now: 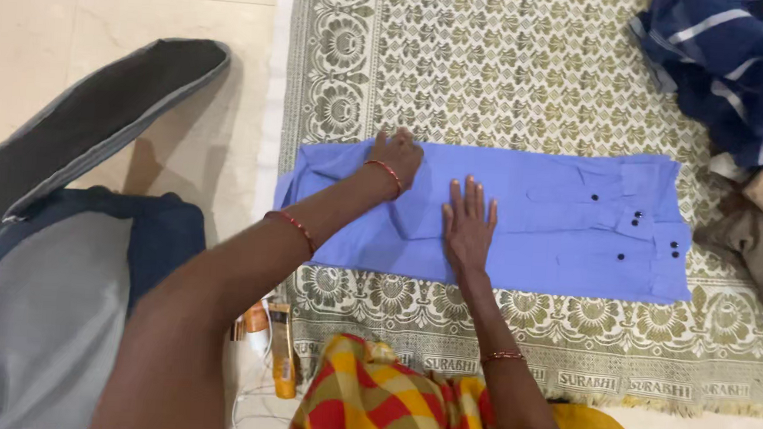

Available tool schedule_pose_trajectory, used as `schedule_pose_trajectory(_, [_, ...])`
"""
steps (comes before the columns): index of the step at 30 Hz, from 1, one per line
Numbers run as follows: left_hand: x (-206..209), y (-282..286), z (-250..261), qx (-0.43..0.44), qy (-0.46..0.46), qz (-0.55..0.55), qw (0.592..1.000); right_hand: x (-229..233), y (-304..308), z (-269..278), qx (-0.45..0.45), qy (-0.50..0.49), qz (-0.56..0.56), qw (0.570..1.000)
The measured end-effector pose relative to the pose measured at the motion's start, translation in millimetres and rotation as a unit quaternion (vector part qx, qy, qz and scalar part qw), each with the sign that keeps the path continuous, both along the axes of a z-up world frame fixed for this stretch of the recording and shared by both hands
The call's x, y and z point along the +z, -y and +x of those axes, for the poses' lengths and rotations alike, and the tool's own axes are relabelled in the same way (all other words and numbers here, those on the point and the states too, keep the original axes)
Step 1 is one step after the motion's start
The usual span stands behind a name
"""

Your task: The person folds a blue shirt by bringing the sleeves inward and then folding the body of the shirt into a square shape.

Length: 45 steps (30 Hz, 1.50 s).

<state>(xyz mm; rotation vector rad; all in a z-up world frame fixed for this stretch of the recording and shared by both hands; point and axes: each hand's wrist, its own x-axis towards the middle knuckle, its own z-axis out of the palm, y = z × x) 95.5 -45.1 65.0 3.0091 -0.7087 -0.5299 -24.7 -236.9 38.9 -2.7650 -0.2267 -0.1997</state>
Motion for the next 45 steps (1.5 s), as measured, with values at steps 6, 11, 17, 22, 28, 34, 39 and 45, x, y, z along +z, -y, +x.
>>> schedule_pose_trajectory(6, [-80.8,-124.6,-16.2,0.226,0.106,-0.372,0.894,16.3,-3.2,49.1,0.013,-0.009,0.142,0.99])
schedule_pose_trajectory(11, [-71.7,-109.0,-17.0,0.258,0.134,-0.319,0.902,39.0,-42.1,109.1,0.164,-0.011,0.171,0.972])
schedule_pose_trajectory(17, [-31.4,-101.8,-56.5,0.29,0.232,-0.254,0.893,26.3,-70.5,95.8,0.071,0.019,0.135,0.988])
schedule_pose_trajectory(22, [-33.9,-99.4,-57.0,0.293,0.176,-0.265,0.902,24.7,-80.3,83.9,0.061,0.01,0.138,0.988])
schedule_pose_trajectory(28, [-50.7,-98.7,-44.9,0.265,0.227,-0.151,0.925,26.9,-82.7,83.7,0.058,0.038,0.125,0.99])
schedule_pose_trajectory(34, [-33.7,-81.1,-40.5,0.204,0.215,-0.355,0.886,2.7,-95.5,14.5,0.01,0.032,0.117,0.993])
schedule_pose_trajectory(39, [-33.2,-35.7,-37.9,0.054,0.244,-0.288,0.925,-22.1,-94.4,-3.0,0.017,-0.017,0.169,0.985])
schedule_pose_trajectory(45, [-77.5,-8.7,-74.9,0.096,0.265,-0.186,0.941,-21.1,-65.5,39.3,0.067,-0.049,0.027,0.996])
